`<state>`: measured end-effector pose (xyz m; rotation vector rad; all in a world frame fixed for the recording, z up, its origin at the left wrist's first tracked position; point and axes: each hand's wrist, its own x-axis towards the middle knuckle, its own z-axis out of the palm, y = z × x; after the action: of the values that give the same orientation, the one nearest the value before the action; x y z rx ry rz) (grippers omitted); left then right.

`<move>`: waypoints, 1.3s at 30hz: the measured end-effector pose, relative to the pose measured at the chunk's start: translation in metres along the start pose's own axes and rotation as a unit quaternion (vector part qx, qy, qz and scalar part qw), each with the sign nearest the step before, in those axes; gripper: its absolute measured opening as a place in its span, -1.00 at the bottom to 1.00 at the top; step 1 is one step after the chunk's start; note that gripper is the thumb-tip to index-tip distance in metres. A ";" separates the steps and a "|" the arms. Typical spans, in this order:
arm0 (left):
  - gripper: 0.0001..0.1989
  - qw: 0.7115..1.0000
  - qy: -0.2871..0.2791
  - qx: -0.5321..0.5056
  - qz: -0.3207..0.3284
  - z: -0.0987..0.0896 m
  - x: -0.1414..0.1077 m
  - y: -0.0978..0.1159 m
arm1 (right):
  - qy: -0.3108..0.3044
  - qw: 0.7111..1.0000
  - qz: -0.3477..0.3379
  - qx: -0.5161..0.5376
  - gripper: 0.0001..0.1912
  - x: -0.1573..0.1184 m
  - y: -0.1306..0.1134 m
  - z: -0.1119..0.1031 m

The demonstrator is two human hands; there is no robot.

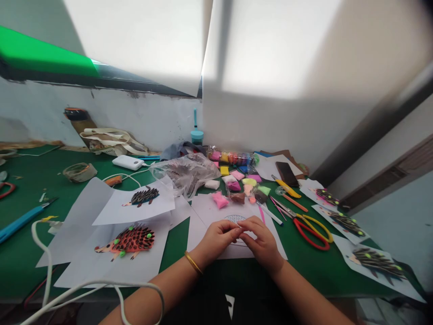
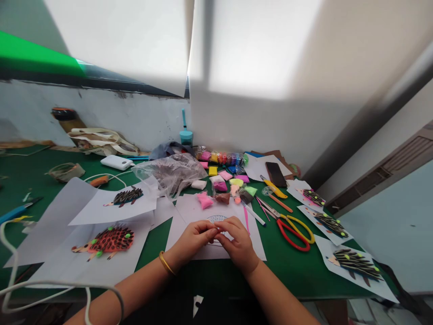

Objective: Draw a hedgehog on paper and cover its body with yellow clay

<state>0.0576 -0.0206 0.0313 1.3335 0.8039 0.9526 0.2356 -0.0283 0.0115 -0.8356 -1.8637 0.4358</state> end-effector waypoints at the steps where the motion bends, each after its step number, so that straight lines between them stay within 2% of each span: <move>1: -0.64 1.000 -0.001 0.000 0.001 0.000 0.000 0.000 | -0.007 1.000 -0.002 0.000 -0.76 0.000 0.000 0.000; 8: -0.62 1.000 -0.013 0.017 -0.002 -0.002 0.000 -0.001 | -0.006 1.000 0.018 0.009 -0.87 0.000 -0.001 0.000; 13: -0.56 0.999 -0.016 0.043 -0.004 -0.003 0.001 -0.005 | 0.004 1.000 0.021 0.004 -0.86 -0.001 0.001 0.000; 16: -0.53 0.999 0.001 0.035 -0.010 -0.003 0.002 -0.007 | 0.007 1.000 0.027 -0.007 -0.85 -0.001 0.002 0.000; 23: -0.65 0.998 0.053 0.026 -0.018 0.000 0.003 -0.004 | 0.007 0.999 0.031 -0.019 -0.88 0.000 0.002 0.001; 30: -0.63 0.999 0.026 0.028 -0.018 -0.001 0.003 -0.005 | 0.004 0.999 0.026 -0.025 -0.90 0.000 0.002 0.002; 35: -0.56 0.999 0.032 0.029 -0.023 -0.002 0.003 -0.008 | 0.001 1.000 0.019 -0.023 -0.88 0.001 0.002 0.002; 39: -0.61 0.999 0.036 0.023 -0.033 -0.002 0.004 -0.007 | -0.005 0.999 0.024 -0.021 -0.88 0.001 0.001 0.002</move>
<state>0.0585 -0.0163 0.0240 1.3107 0.9236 0.9398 0.2341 -0.0266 0.0114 -0.9097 -1.8714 0.4336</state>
